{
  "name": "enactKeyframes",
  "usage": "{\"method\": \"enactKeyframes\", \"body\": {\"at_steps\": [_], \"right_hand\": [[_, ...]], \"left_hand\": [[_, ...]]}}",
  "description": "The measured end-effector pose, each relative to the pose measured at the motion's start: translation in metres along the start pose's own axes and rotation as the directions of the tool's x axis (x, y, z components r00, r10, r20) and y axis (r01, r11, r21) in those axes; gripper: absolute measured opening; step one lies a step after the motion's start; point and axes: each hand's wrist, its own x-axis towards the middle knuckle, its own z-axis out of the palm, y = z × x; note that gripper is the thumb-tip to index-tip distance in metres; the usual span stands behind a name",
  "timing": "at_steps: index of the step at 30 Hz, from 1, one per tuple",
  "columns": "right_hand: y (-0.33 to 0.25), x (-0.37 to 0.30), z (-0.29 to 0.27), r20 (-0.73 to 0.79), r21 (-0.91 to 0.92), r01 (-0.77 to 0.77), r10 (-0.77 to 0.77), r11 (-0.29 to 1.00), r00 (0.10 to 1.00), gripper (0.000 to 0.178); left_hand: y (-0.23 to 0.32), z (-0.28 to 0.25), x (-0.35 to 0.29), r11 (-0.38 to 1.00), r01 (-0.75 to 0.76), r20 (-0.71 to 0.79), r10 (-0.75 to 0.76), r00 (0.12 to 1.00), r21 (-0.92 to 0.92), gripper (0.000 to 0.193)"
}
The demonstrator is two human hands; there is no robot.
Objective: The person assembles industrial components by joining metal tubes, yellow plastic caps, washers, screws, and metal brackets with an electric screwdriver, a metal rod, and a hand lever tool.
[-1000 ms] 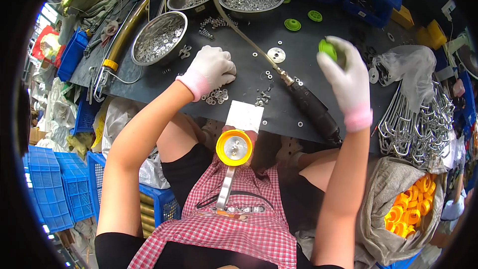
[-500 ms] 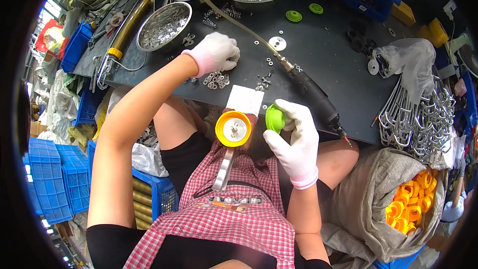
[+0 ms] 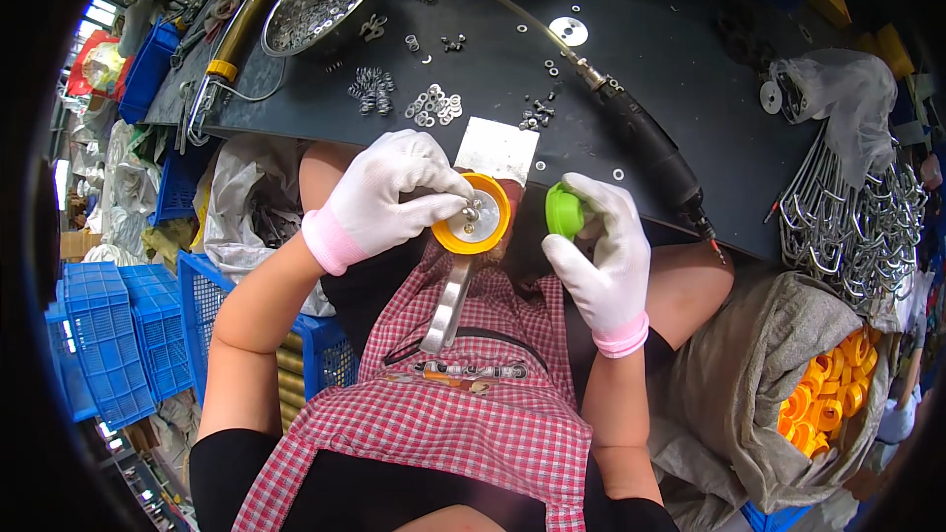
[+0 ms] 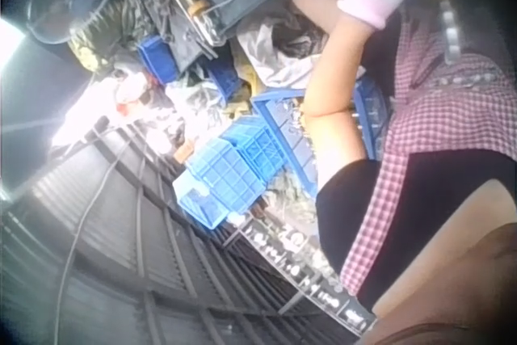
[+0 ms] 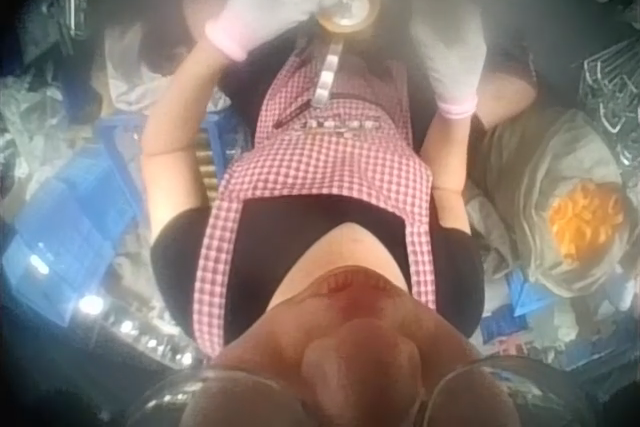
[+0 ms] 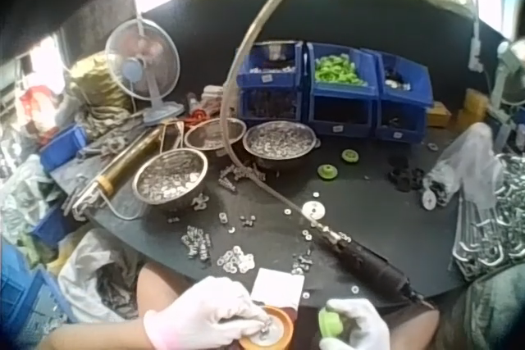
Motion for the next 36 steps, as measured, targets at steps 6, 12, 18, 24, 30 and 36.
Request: {"method": "enactKeyframes", "body": {"at_steps": [6, 12, 18, 24, 30, 36], "right_hand": [[0.004, -0.009, 0.003, 0.019, 0.005, 0.024, -0.024, 1.0, 1.0, 0.05], [0.004, -0.01, 0.01, 0.026, 0.037, -0.03, 0.029, 0.999, 0.999, 0.05], [-0.004, 0.011, 0.031, 0.057, 0.099, 0.189, -0.195, 0.977, 0.979, 0.053], [-0.027, 0.03, 0.036, 0.375, -0.336, 0.491, -0.364, 0.804, 0.853, 0.049], [-0.017, 0.029, 0.018, 0.153, -0.074, 0.168, -0.155, 0.983, 0.976, 0.026], [0.016, 0.07, 0.02, 0.029, -0.638, 0.305, -0.374, 0.707, 0.927, 0.015]], "left_hand": [[-0.004, 0.002, -0.005, 0.998, -0.031, -0.002, 0.031, 1.0, -0.047, 0.012], [-0.013, -0.003, -0.009, 0.817, -0.453, 0.052, 0.466, 0.883, 0.356, 0.023], [-0.01, 0.003, -0.018, 0.878, -0.374, -0.123, 0.425, 0.897, 0.299, 0.041], [-0.005, 0.041, -0.026, 0.973, -0.135, -0.34, 0.066, 0.938, -0.185, 0.049], [-0.008, 0.049, -0.025, 0.973, -0.133, -0.359, 0.058, 0.932, -0.189, 0.044], [-0.007, 0.063, -0.017, 0.968, -0.183, -0.433, 0.094, 0.897, -0.169, 0.043]]}}
